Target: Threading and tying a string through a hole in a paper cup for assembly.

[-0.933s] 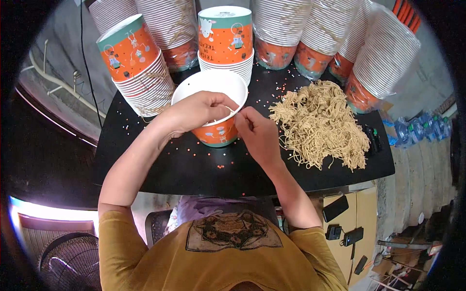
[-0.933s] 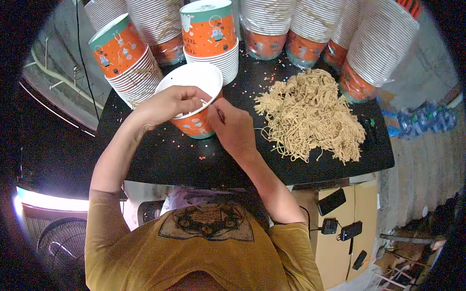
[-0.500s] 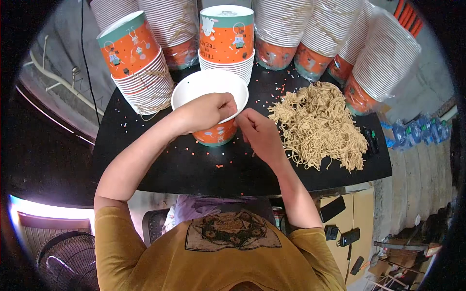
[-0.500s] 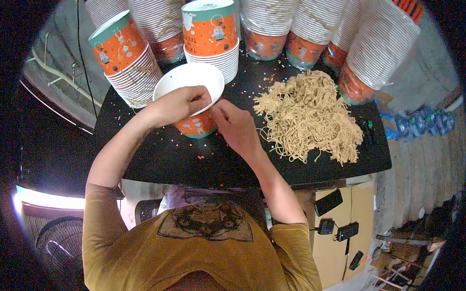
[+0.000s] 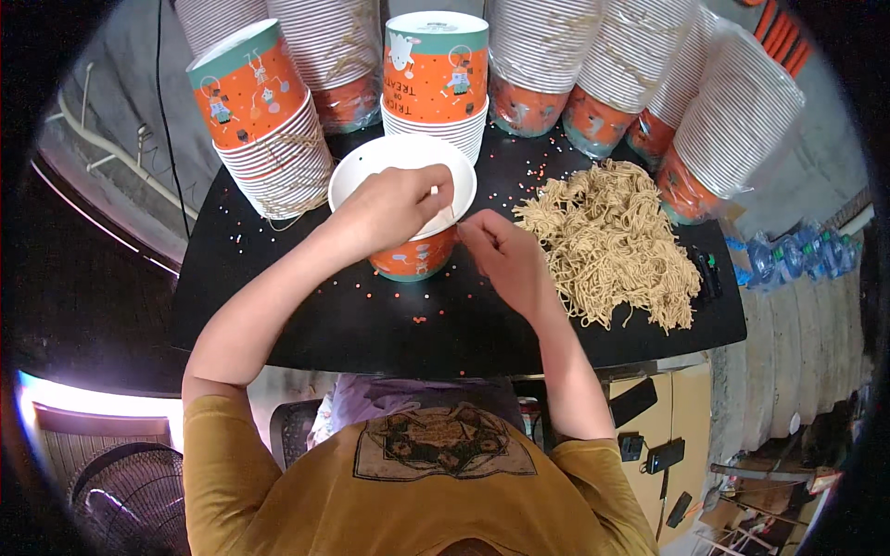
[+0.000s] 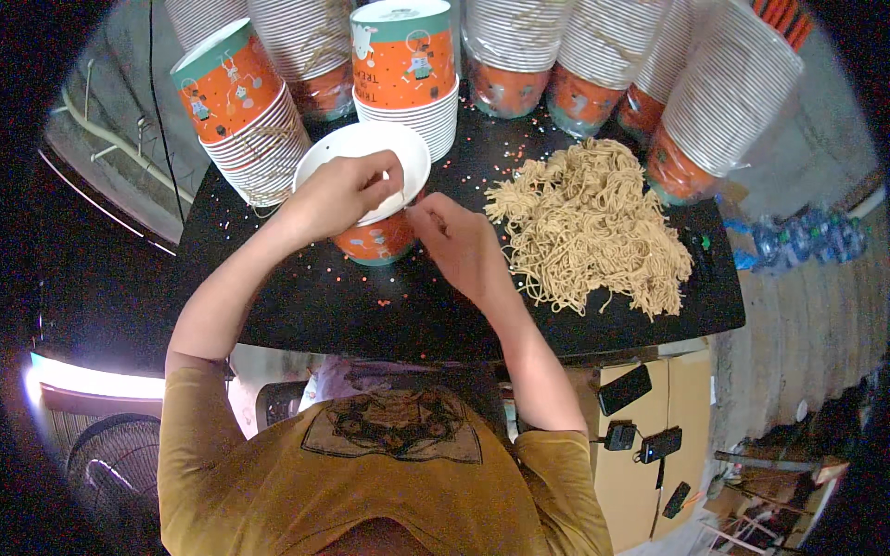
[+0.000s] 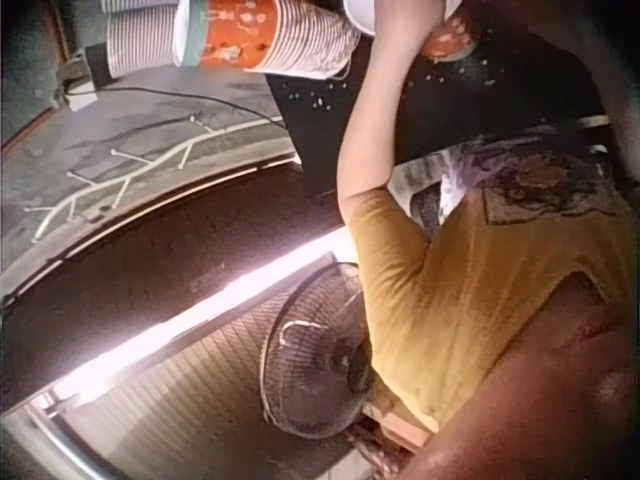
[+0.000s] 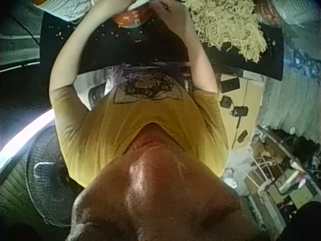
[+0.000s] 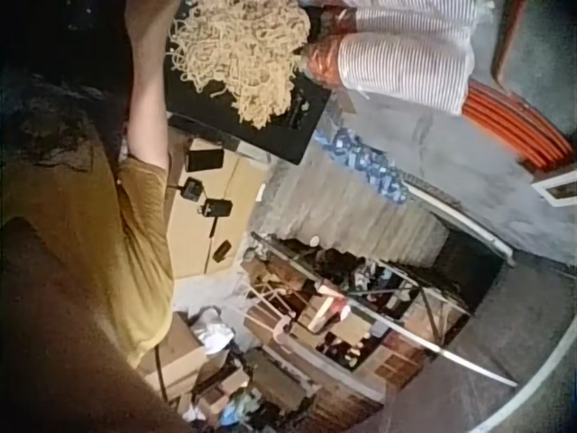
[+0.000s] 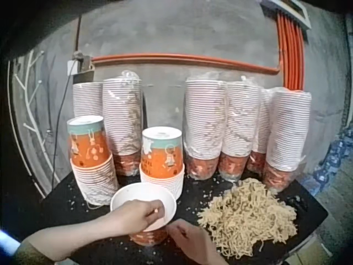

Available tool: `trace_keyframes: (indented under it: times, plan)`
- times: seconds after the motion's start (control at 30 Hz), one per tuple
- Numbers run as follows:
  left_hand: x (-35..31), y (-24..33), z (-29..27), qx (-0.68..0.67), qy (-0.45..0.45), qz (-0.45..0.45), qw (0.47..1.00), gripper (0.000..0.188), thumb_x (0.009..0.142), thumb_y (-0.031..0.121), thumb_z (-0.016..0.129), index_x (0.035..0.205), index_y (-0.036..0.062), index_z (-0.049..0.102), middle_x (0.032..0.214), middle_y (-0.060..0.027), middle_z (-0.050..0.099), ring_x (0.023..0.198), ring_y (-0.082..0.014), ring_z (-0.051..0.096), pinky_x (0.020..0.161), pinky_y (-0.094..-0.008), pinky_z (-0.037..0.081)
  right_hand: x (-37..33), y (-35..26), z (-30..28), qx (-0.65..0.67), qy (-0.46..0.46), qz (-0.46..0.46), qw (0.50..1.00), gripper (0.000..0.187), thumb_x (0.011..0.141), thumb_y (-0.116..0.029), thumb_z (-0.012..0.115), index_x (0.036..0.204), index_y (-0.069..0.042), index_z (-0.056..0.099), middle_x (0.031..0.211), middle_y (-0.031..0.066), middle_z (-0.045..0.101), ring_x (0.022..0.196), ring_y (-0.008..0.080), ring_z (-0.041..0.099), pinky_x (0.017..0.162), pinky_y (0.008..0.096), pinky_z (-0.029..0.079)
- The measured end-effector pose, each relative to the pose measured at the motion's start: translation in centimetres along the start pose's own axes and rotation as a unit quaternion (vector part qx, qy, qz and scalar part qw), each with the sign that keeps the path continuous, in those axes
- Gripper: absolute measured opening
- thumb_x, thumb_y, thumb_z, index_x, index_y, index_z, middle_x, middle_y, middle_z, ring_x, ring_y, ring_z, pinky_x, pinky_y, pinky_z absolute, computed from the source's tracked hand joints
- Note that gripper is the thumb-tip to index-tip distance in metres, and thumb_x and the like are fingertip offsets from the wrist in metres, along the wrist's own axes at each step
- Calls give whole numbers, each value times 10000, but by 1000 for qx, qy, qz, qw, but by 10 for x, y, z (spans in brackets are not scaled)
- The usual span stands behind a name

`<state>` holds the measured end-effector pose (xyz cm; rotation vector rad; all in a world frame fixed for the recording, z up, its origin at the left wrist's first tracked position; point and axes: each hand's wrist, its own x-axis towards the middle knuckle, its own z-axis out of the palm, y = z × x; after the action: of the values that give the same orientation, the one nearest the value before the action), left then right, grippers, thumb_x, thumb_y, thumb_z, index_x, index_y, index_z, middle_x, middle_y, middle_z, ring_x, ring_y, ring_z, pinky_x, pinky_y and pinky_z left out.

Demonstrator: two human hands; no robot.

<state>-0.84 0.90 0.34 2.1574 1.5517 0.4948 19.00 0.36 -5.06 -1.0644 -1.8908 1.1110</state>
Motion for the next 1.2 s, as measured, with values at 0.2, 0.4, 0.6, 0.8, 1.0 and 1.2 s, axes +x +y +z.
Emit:
trace_keyframes:
  times: [0.2,0.4,0.6,0.8,1.0,1.2]
  plan:
    - [7,-11,8,-279,76,23,957,130,966,176,529,981,53,566,818,-16,641,725,-84,561,651,-237,448,7,-11,-32,37,-70,-14,997,177,961,-194,567,892,-40,623,741,-45,551,664,37,466,566,220,385]
    - [13,3,8,-420,-14,-44,906,126,951,160,560,1035,66,548,815,1,618,676,-42,512,598,-195,393,27,-34,-51,153,-88,50,983,151,929,-230,617,949,-81,626,713,-53,569,606,24,488,507,185,358]
    - [17,9,13,-388,-21,-60,920,147,946,179,580,1004,45,564,757,31,554,654,-40,476,588,-192,374,58,-28,-50,195,-76,-31,977,150,954,-202,590,1024,-72,614,773,-35,602,602,8,490,489,155,357]
    - [19,-1,8,-410,-109,-37,905,141,912,114,562,922,-14,622,766,8,554,681,-58,469,619,-191,379,79,-10,-40,212,-61,-57,974,153,933,-188,609,1020,-63,616,791,-29,609,640,21,504,521,167,376]
    - [17,-1,4,-395,-112,-52,910,156,905,122,591,944,-17,649,766,3,574,675,-55,473,611,-195,379,84,16,-32,182,-16,-60,981,135,941,-135,586,1034,-42,614,826,-19,611,684,49,529,611,189,421]
    - [20,-1,6,-423,-100,-65,898,136,888,138,625,879,5,651,712,11,570,626,-56,476,585,-198,378,52,10,-25,-141,206,-211,945,121,886,-114,613,948,-10,615,874,105,639,746,246,579,686,338,462]
